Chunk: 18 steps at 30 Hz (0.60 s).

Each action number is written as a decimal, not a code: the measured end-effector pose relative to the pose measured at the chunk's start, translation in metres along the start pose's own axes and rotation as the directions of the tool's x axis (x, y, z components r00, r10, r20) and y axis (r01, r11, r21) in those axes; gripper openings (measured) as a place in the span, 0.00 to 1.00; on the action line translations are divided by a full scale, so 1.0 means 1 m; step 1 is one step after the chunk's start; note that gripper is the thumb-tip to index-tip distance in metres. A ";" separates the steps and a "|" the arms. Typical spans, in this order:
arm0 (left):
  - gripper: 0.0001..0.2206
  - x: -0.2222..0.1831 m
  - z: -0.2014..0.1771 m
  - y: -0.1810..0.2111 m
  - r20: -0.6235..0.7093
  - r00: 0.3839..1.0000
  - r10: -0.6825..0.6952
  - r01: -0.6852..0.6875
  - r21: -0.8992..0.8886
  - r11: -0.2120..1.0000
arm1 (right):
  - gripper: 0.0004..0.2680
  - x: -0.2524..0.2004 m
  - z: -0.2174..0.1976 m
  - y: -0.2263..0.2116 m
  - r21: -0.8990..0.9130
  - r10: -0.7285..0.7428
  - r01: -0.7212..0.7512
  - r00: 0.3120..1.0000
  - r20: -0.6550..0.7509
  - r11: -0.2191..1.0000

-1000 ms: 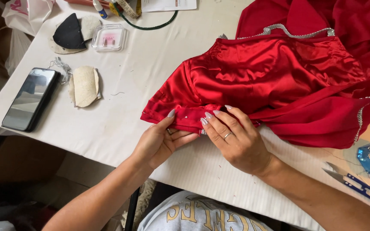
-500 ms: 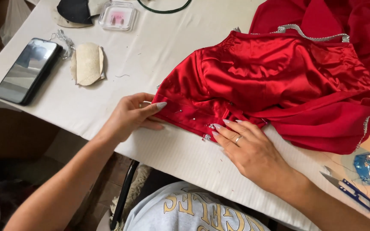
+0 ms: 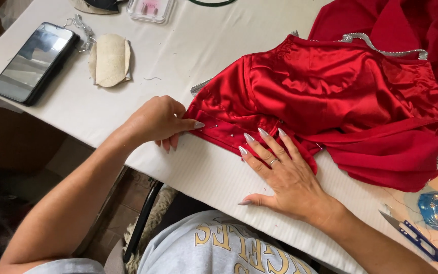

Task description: Adjusting and inserting pins into a red satin dress to prepare it for sewing or alterations

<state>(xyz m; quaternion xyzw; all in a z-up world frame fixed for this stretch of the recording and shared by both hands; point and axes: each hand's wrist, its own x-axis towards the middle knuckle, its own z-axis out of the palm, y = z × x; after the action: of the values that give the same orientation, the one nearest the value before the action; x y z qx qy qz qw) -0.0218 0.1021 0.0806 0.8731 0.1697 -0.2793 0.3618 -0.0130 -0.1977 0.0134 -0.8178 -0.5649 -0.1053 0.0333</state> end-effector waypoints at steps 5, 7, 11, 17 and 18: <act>0.19 -0.002 -0.004 -0.003 0.058 0.998 -0.020 0.023 -0.041 0.999 | 0.33 -0.006 -0.013 0.013 0.306 0.041 -0.058 0.997 0.064 0.950; 0.19 -0.006 -0.004 -0.004 0.072 0.996 -0.050 0.052 -0.021 0.998 | 0.35 -0.011 -0.027 0.020 0.445 0.057 -0.064 0.998 0.029 0.893; 0.24 -0.018 -0.007 -0.004 -0.077 0.995 -0.056 0.073 0.240 0.968 | 0.23 -0.033 -0.050 0.039 0.428 0.175 -0.147 0.984 -0.027 0.892; 0.19 -0.017 0.046 -0.024 -0.335 0.566 0.753 -0.378 0.707 0.598 | 0.09 -0.053 -0.061 0.047 0.260 0.370 -0.327 0.919 -0.136 0.908; 0.23 -0.018 0.057 -0.015 -0.242 0.202 0.949 -0.643 0.698 0.315 | 0.06 -0.052 -0.061 0.048 0.223 0.421 -0.391 0.900 -0.109 0.893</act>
<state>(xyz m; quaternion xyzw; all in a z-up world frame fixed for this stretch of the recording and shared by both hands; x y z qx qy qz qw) -0.0642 0.0692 0.0502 0.9136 -0.2886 0.2377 0.1601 0.0059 -0.2737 0.0654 -0.8999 -0.3844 -0.1032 0.1783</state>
